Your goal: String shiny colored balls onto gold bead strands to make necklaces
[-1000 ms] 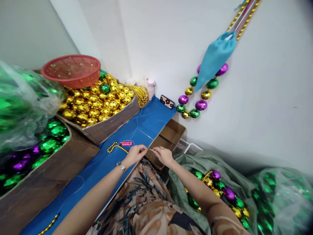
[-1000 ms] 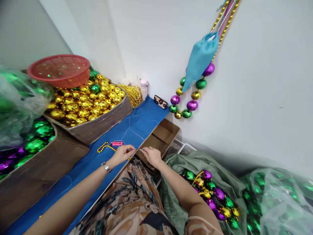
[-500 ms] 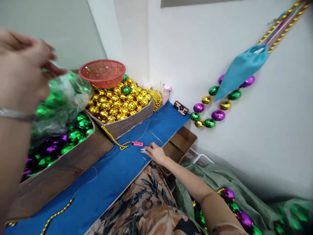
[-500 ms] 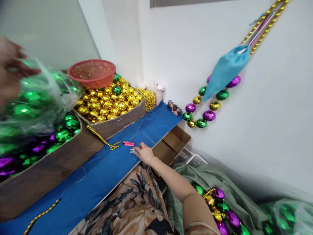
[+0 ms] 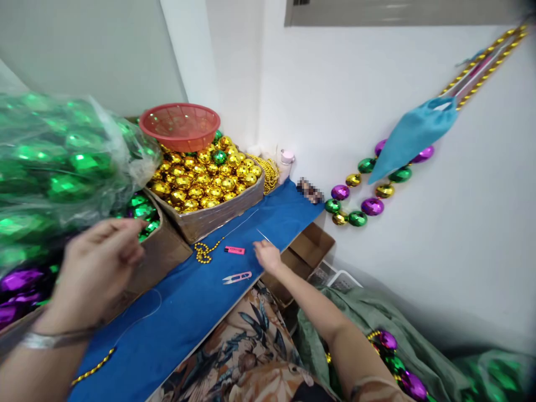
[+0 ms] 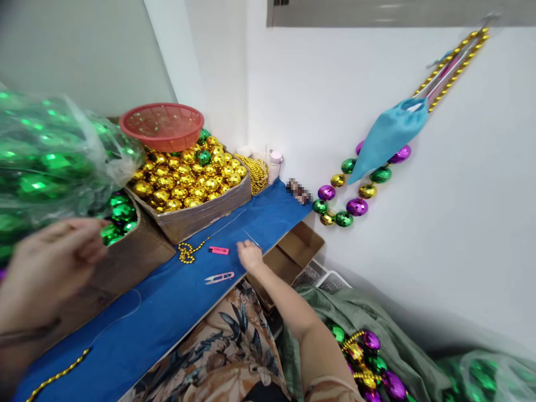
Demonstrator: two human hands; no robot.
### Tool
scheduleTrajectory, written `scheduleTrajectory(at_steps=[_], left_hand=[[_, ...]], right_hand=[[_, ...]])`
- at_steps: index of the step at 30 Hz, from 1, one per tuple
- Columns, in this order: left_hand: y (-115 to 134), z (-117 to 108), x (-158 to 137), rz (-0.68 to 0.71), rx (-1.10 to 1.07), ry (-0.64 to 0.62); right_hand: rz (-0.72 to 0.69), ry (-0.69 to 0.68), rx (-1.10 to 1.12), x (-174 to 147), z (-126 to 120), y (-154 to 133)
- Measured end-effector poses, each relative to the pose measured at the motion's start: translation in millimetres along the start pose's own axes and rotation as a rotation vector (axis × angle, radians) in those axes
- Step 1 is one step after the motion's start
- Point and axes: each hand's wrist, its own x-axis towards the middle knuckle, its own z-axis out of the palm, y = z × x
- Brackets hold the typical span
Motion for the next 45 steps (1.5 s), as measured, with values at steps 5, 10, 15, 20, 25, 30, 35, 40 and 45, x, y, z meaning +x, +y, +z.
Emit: scheduleTrajectory(at_steps=[5, 10, 15, 20, 25, 30, 35, 40, 45], left_hand=[[-74.9, 31.9, -68.8, -0.448, -0.413, -0.064], [-102.0, 38.1, -106.5, -0.522, -0.541, -0.088], [-100.9, 28.3, -123.6, -0.555, -0.595, -0.064], [-98.1, 25.8, -135.3, -0.579, -0.713, -0.018], [-93.9, 27.9, -144.6, -0.626, -0.828, 0.058], [-91.2, 27.5, -150.4, -0.650, -0.911, 0.099], [-88.7, 26.7, -152.8, -0.669, -0.945, 0.107], [-87.4, 27.2, -153.1, -0.678, -0.954, 0.109], [-88.2, 27.3, -152.4, -0.678, -0.949, 0.103]], right_hand=[[0.174, -0.021, -0.099, 17.8, -2.1, 30.0], [0.166, -0.026, -0.097, 19.5, 1.4, 19.4], [0.144, 0.013, 0.028, 15.6, -23.2, 16.2], [-0.063, 0.116, 0.276, -26.3, -56.1, -25.9], [-0.370, 0.468, 1.139, -88.0, -75.5, -92.8], [-0.686, 0.662, 1.046, -103.2, -87.5, -123.6], [-0.804, 0.744, 0.899, -99.8, -83.8, -128.4], [-0.840, 0.747, 0.866, -98.5, -76.3, -127.8], [-0.830, 0.760, 0.879, -96.9, -74.6, -128.2]])
